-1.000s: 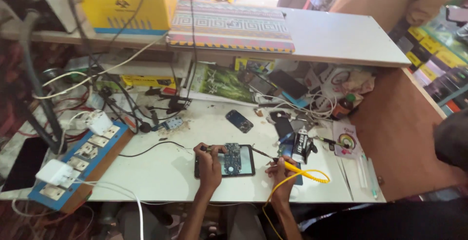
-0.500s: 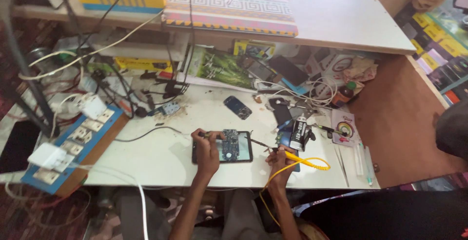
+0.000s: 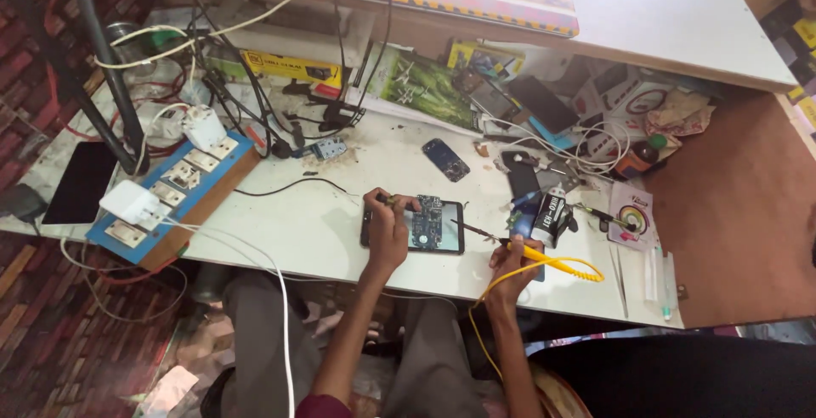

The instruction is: The person uses a soldering iron and tweezers to work on a small circuit board placed on a smartphone screen. They repeatedly apply heat and adjust components on the board while seated at a cluttered workbench.

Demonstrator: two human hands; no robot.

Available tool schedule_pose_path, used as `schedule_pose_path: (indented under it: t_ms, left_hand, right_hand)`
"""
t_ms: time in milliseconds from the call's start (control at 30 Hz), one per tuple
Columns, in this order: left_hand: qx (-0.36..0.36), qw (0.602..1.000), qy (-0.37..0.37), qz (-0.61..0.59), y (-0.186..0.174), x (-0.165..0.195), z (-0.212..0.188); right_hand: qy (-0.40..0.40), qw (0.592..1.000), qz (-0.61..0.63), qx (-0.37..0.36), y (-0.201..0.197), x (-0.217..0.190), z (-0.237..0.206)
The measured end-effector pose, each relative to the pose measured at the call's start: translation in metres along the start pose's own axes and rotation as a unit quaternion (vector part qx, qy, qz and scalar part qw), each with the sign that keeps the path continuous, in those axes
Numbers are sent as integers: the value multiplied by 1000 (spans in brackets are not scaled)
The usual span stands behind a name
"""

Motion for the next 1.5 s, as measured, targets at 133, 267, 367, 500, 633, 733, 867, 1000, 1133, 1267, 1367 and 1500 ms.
schedule_pose_path:
  t_ms: [133,267,367,500,633,733,867,1000,1133,1267,1367,1500]
  left_hand:
    - [-5,1000,15,22,2,2,3]
    - [-5,1000,8,21,5,-4,5]
    - [-6,1000,3,1,8,-8,5]
    - [-7,1000,-15,-1,11,-12,8]
    - [-3,1000,4,-8,11,-7,6]
    - [-6,1000,-18,20,13,-6,5]
    - [-6,1000,-23,10,14,-5,5]
    - [-7,1000,-21,7,13,-5,7]
    - [-3,1000,-19,1,13,-4,5]
    - [-6,1000,-29,5,13,-5,7]
    - [-8,1000,-25,13,12,-6,7]
    - [-9,1000,-17,23,12,-7,6]
  right_hand:
    - [33,999,-30,-18,7,-4,2]
    - [73,994,-68,-53,14,-3,6]
    - [66,992,-78,-75,18,-3,10]
    - [58,990,-98,-86,18,-4,12]
    - [57,989,-102,-87,17,-7,11]
    - [61,989,-101,-83,17,-9,12]
    - [56,989,-98,-100,19,-13,10]
    - [64,987,-107,-97,19,-14,9]
    - [59,988,-95,-104,19,-14,9]
    - [67,990,-76,-99,19,-11,12]
    - [63,989,-85,-106,20,-11,12]
    - [66,986,-100,-112,23,-13,12]
Point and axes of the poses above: each hand's wrist, its own z-axis towards the middle knuckle, its own y-axis out of the palm, x = y × z, the point moved 7 cm from there along z, towards the middle knuckle, and after that the axes turned 12 degrees about -x, right-handed, at the moved point
